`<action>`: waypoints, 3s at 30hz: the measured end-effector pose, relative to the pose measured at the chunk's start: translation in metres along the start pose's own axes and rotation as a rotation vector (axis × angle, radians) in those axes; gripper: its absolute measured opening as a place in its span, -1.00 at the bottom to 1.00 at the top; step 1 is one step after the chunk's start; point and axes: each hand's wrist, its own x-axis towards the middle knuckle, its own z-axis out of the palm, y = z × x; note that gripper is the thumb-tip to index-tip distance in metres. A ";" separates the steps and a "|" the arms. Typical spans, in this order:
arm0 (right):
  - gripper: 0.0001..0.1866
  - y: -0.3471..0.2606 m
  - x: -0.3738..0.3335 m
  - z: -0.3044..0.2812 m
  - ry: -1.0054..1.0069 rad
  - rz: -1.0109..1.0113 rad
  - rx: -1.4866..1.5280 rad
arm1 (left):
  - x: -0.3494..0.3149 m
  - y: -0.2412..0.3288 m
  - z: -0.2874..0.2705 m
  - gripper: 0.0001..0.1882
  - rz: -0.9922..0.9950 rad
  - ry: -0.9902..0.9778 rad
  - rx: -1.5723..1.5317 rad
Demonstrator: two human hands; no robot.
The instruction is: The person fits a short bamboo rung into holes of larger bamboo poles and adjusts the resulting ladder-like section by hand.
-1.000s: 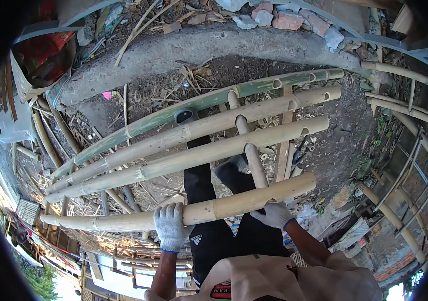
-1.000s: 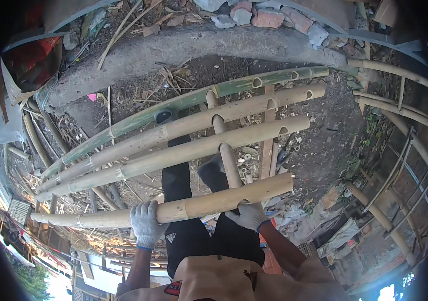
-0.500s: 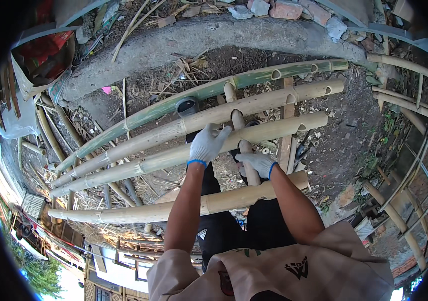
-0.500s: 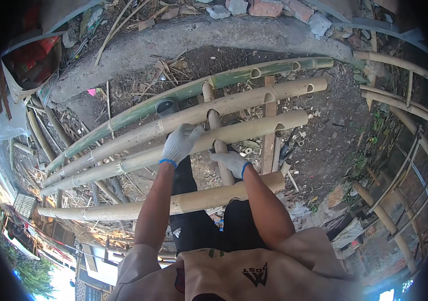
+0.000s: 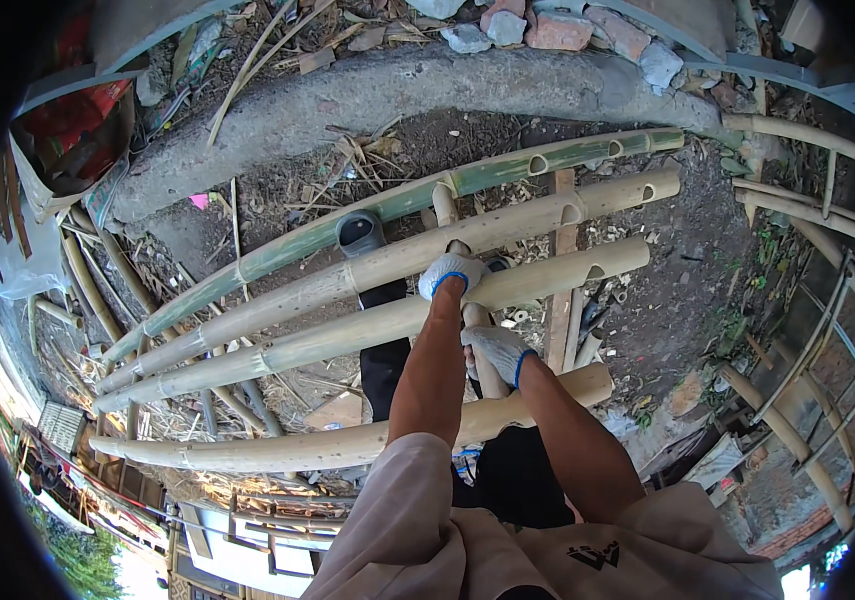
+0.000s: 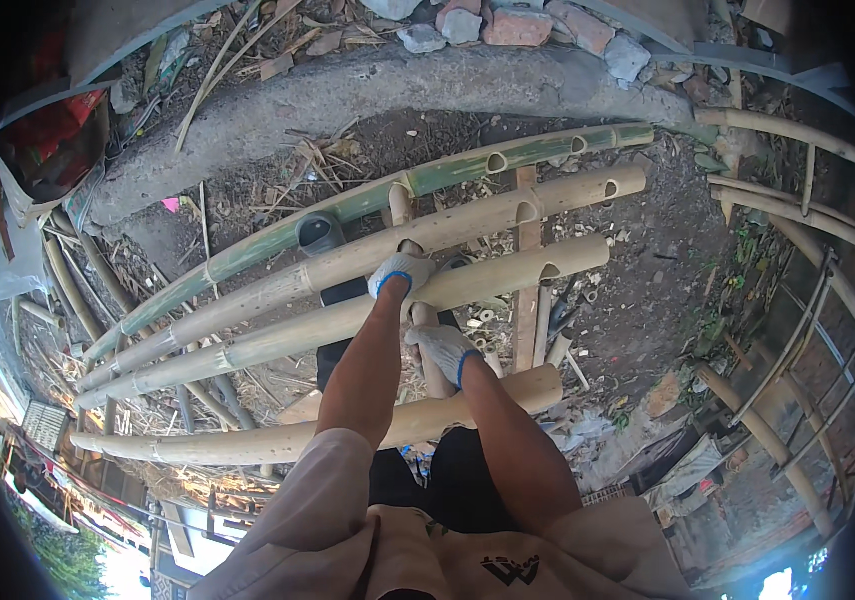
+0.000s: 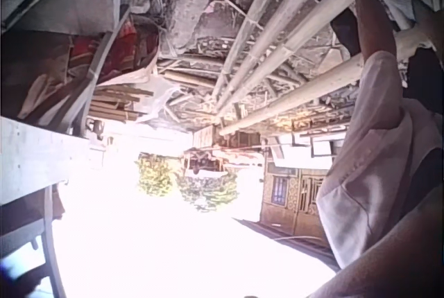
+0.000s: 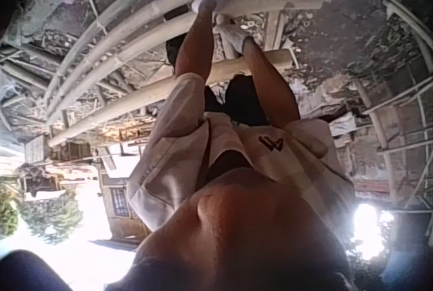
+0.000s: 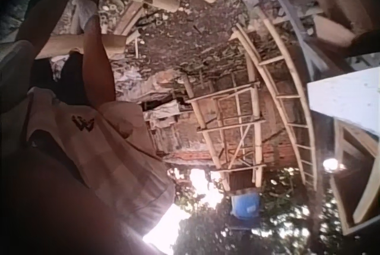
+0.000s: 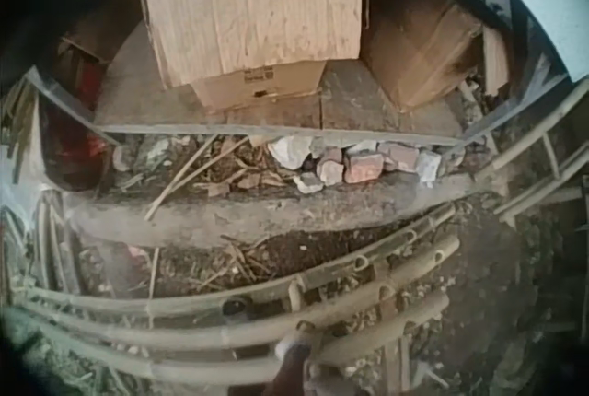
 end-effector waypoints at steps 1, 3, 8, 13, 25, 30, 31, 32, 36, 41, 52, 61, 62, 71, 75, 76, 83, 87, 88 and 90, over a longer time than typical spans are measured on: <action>-0.77 0.003 -0.003 0.000 0.041 0.025 0.007 | -0.005 0.004 -0.002 -0.36 -0.010 -0.031 0.000; -0.79 0.023 -0.031 0.016 0.127 0.070 0.005 | -0.017 -0.011 0.013 -0.35 -0.037 -0.055 -0.014; -0.79 0.012 -0.038 0.036 0.199 -0.002 -0.157 | -0.010 -0.035 0.017 -0.30 0.002 -0.032 -0.102; -0.75 0.017 -0.036 0.032 0.227 0.014 -0.127 | 0.007 -0.038 0.016 -0.22 0.082 -0.075 -0.202; -0.74 -0.009 -0.052 0.056 0.133 0.165 0.141 | 0.023 -0.076 0.016 -0.29 0.201 -0.148 -0.529; -0.76 0.007 -0.028 0.035 0.135 0.095 0.006 | 0.034 -0.058 0.035 -0.35 0.194 -0.136 -0.518; -0.77 0.007 -0.024 0.043 0.141 0.100 0.011 | 0.053 -0.067 0.043 -0.37 0.168 -0.151 -0.620; -0.76 0.012 -0.019 0.040 0.144 0.112 0.056 | 0.067 -0.065 0.052 -0.37 0.157 -0.155 -0.622; -0.59 0.019 -0.002 0.025 0.523 0.008 -0.584 | 0.083 -0.035 0.071 -0.65 0.081 -0.108 -0.668; -0.66 0.000 -0.030 0.009 0.172 0.062 -0.221 | 0.062 -0.044 0.069 -0.76 0.017 -0.307 -1.023; -0.72 0.015 0.006 0.025 0.578 -0.088 -0.739 | 0.050 -0.023 0.038 -0.30 -0.059 -0.123 -0.753; -0.73 -0.002 -0.026 0.025 0.037 0.216 0.187 | 0.051 -0.047 0.036 -0.78 0.002 -0.281 -1.057; -0.80 -0.002 -0.026 0.021 0.012 0.163 0.126 | 0.052 -0.045 0.037 -0.84 -0.021 -0.302 -1.110; -0.86 -0.008 -0.021 0.048 0.235 0.056 0.020 | 0.035 -0.035 0.021 -0.59 -0.115 0.056 -0.660; -0.79 0.001 -0.011 0.031 0.339 -0.030 -0.152 | 0.033 -0.015 0.025 -0.45 -0.048 -0.129 -0.780; -0.65 -0.010 -0.016 0.081 0.329 0.007 -0.311 | 0.067 -0.096 0.020 -0.67 0.466 0.037 -0.520; -0.40 -0.010 -0.025 0.022 0.036 0.067 -0.071 | 0.047 -0.052 0.021 -0.83 0.056 -0.514 -1.401; -0.56 -0.014 -0.033 0.023 0.013 0.150 -0.099 | 0.035 -0.047 0.014 -0.63 -0.043 -0.433 -1.236; -0.61 -0.015 -0.028 0.021 0.067 0.174 -0.135 | 0.030 -0.037 0.014 -0.63 -0.046 -0.446 -1.234; -0.61 -0.017 -0.028 0.026 0.093 0.155 -0.191 | 0.026 -0.026 0.014 -0.63 -0.107 -0.086 -0.871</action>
